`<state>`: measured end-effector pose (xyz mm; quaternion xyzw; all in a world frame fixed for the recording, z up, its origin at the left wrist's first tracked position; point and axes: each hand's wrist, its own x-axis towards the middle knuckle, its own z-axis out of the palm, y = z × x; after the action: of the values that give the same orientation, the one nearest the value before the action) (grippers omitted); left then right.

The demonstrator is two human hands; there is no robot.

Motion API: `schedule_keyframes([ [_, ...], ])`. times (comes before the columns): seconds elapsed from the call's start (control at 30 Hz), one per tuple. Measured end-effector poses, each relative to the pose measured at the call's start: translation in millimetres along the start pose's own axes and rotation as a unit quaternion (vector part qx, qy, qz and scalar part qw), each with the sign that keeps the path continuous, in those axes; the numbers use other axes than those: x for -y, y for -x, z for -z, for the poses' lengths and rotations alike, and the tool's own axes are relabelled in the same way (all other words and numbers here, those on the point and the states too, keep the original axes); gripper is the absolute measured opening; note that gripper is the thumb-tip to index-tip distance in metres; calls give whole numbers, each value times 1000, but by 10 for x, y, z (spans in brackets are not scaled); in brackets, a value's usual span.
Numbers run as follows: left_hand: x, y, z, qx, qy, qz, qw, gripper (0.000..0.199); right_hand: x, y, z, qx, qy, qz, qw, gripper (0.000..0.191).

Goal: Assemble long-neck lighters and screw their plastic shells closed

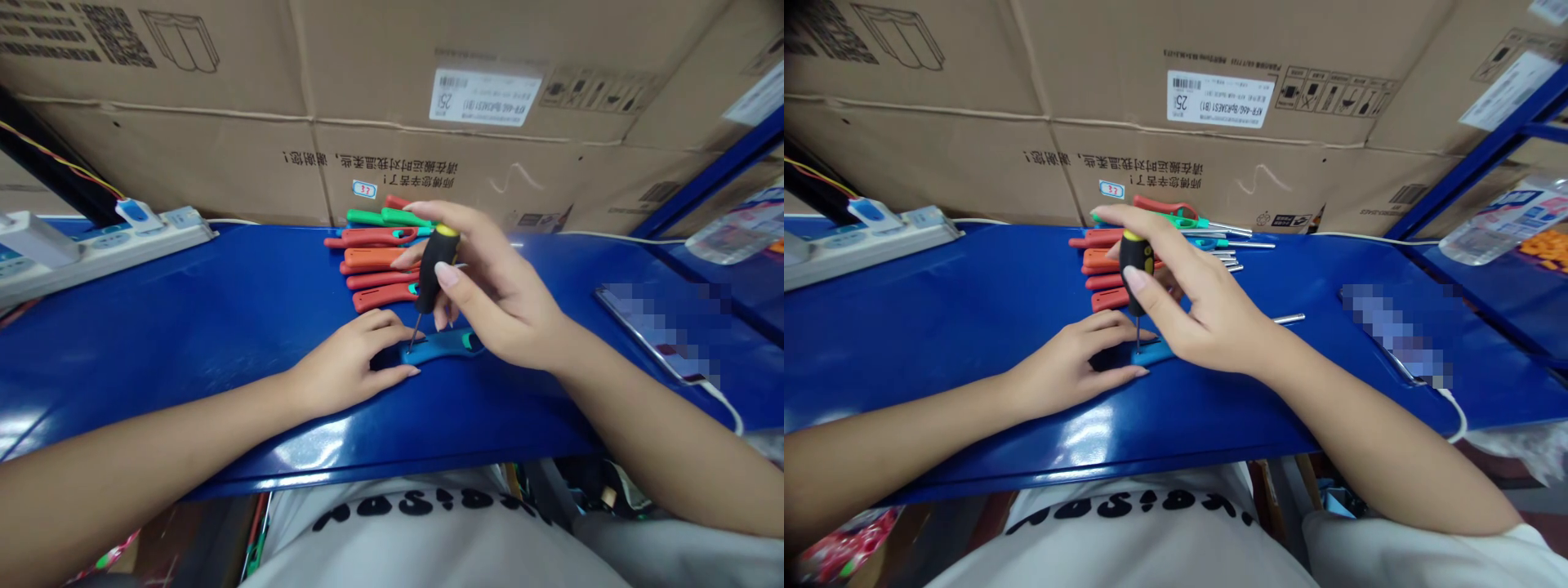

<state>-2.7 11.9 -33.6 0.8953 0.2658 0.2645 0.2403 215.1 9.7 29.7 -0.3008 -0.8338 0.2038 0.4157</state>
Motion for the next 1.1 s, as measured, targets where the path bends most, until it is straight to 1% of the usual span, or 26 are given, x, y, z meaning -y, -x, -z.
schedule_keyframes([
  [0.07, -3, -2, 5, 3, 3, 1, 1000, 37, 2, -19, 14, 3, -12, -10, 1000, 45],
  [0.13, -4, -3, 5, 5, 3, 0, 1000, 37, -12, -32, 23, -38, 31, 22, 999, 41],
  [0.2, -4, -3, 2, 4, 4, -1, 1000, 36, -17, -37, 34, -91, 93, 67, 989, 37],
  [0.23, -4, -4, 1, 4, 5, -1, 1000, 36, -11, -36, 42, -103, 110, 79, 985, 35],
  [0.27, -6, -4, 1, 3, 7, 0, 1000, 36, -1, -35, 52, -100, 110, 78, 986, 33],
  [0.3, -9, -4, 1, 3, 9, 0, 1000, 36, 10, -32, 64, -83, 93, 65, 990, 34],
  [0.37, -19, -4, 6, 4, 11, 1, 1000, 36, 24, -25, 87, -18, 36, 18, 999, 40],
  [0.43, -31, -2, 14, 11, 12, -1, 1000, 35, 16, -20, 106, 29, -1, 0, 1000, 44],
  [0.47, -38, 0, 18, 16, 12, -3, 1000, 35, 6, -18, 114, 29, 3, 13, 999, 44],
  [0.5, -43, 1, 22, 21, 14, -6, 1000, 35, -4, -15, 120, 13, 25, 38, 999, 43],
  [0.57, -48, 3, 25, 26, 18, -14, 999, 36, -13, -9, 132, -34, 100, 97, 990, 39],
  [0.63, -46, 3, 25, 26, 24, -22, 999, 38, 2, -1, 139, -53, 154, 121, 979, 38],
  [0.7, -39, 1, 22, 26, 34, -25, 999, 38, 27, 6, 134, -35, 135, 91, 986, 38],
  [0.77, -31, 1, 19, 29, 42, -26, 998, 38, 37, 8, 115, -6, 75, 40, 996, 43],
  [0.8, -27, 1, 17, 32, 44, -27, 998, 39, 33, 5, 102, -4, 53, 26, 998, 44],
  [0.83, -23, 2, 16, 33, 43, -27, 998, 39, 24, 2, 90, -14, 47, 26, 998, 43],
  [0.87, -21, 3, 15, 34, 42, -28, 998, 40, 13, -3, 79, -35, 61, 41, 997, 40],
  [0.93, -19, 5, 16, 33, 40, -30, 998, 40, -4, -14, 70, -90, 121, 98, 984, 36],
  [0.97, -20, 5, 17, 34, 39, -32, 998, 39, -5, -19, 72, -109, 148, 125, 975, 34],
  [1.0, -21, 4, 19, 36, 39, -33, 998, 39, 0, -22, 77, -112, 162, 136, 971, 31],
  [1.03, -22, 3, 20, 37, 39, -33, 998, 38, 10, -24, 85, -103, 160, 129, 973, 30],
  [1.1, -23, 1, 22, 42, 41, -32, 998, 38, 36, -23, 105, -60, 120, 76, 988, 36],
])
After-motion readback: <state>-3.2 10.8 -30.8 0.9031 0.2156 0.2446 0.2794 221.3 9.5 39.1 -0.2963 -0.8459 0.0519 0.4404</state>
